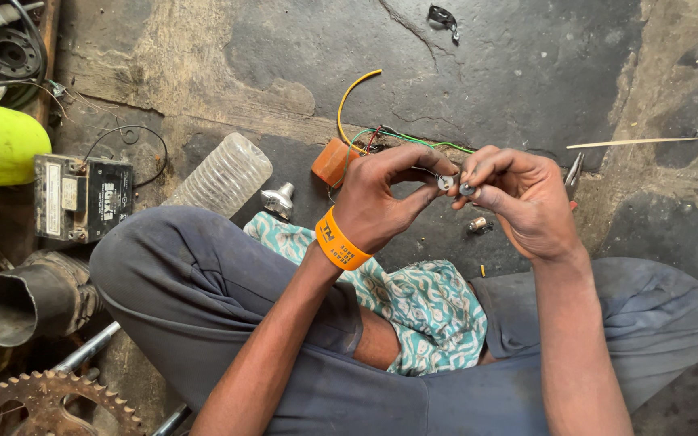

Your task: The person sits on the workshop floor and repairs a small electrical component with colored wires. They strip and twist the wire ends by hand, use a screwdriver and pliers on the wires, and fit the wires into the component's terminals, working on it in their lap.

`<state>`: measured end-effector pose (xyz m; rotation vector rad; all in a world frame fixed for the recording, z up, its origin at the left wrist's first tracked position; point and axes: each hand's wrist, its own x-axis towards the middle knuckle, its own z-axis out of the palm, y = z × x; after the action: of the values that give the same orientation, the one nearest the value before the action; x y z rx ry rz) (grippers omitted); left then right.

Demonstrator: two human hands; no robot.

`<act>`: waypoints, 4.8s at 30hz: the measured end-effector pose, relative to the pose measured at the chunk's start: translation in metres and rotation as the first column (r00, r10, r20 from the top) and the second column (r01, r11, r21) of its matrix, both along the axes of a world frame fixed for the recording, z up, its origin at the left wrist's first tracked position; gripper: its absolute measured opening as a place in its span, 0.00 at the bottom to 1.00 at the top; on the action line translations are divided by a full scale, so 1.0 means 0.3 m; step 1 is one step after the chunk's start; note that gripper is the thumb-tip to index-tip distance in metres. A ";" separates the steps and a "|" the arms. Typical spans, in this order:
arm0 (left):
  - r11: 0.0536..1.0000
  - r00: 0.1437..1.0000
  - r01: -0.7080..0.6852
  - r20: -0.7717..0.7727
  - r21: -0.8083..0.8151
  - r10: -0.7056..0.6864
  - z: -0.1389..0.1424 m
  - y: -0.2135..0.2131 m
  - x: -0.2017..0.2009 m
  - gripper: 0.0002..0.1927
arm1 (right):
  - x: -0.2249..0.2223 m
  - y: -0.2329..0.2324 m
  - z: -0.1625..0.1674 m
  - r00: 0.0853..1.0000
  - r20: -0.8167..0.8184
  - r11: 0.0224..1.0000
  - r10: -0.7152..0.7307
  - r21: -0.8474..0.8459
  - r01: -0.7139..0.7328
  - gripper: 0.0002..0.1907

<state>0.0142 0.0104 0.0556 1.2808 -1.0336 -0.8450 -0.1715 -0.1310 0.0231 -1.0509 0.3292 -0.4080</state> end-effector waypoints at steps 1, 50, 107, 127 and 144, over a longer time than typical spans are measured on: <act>1.000 1.000 -0.004 0.031 -0.004 0.004 0.003 0.001 0.000 0.10 | -0.001 0.000 -0.003 1.000 0.007 1.000 0.003 0.001 -0.003 0.05; 0.996 1.000 -0.002 -0.009 0.084 0.003 0.025 0.006 -0.003 0.11 | -0.004 -0.014 -0.011 0.999 -0.045 0.998 0.018 0.062 -0.015 0.05; 0.985 0.979 -0.067 -0.178 0.157 0.095 -0.159 -0.040 -0.010 0.10 | 0.046 -0.006 -0.037 0.937 -0.347 0.995 -0.036 -0.101 0.001 0.09; 0.959 0.955 -0.207 -0.172 0.194 0.241 -0.225 -0.067 0.015 0.07 | 0.046 -0.060 -0.178 0.742 -0.639 0.837 -0.202 -0.506 -0.207 0.09; 0.990 0.695 -0.137 0.707 -0.043 0.127 0.550 0.365 0.273 0.06 | -0.007 -0.150 -0.373 0.649 -0.722 0.720 -0.241 -0.582 -0.379 0.07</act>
<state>0.0960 0.1198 0.2207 1.7282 -1.5134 -0.2108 -0.1737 -0.1761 -0.0889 -1.9970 0.9490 0.0596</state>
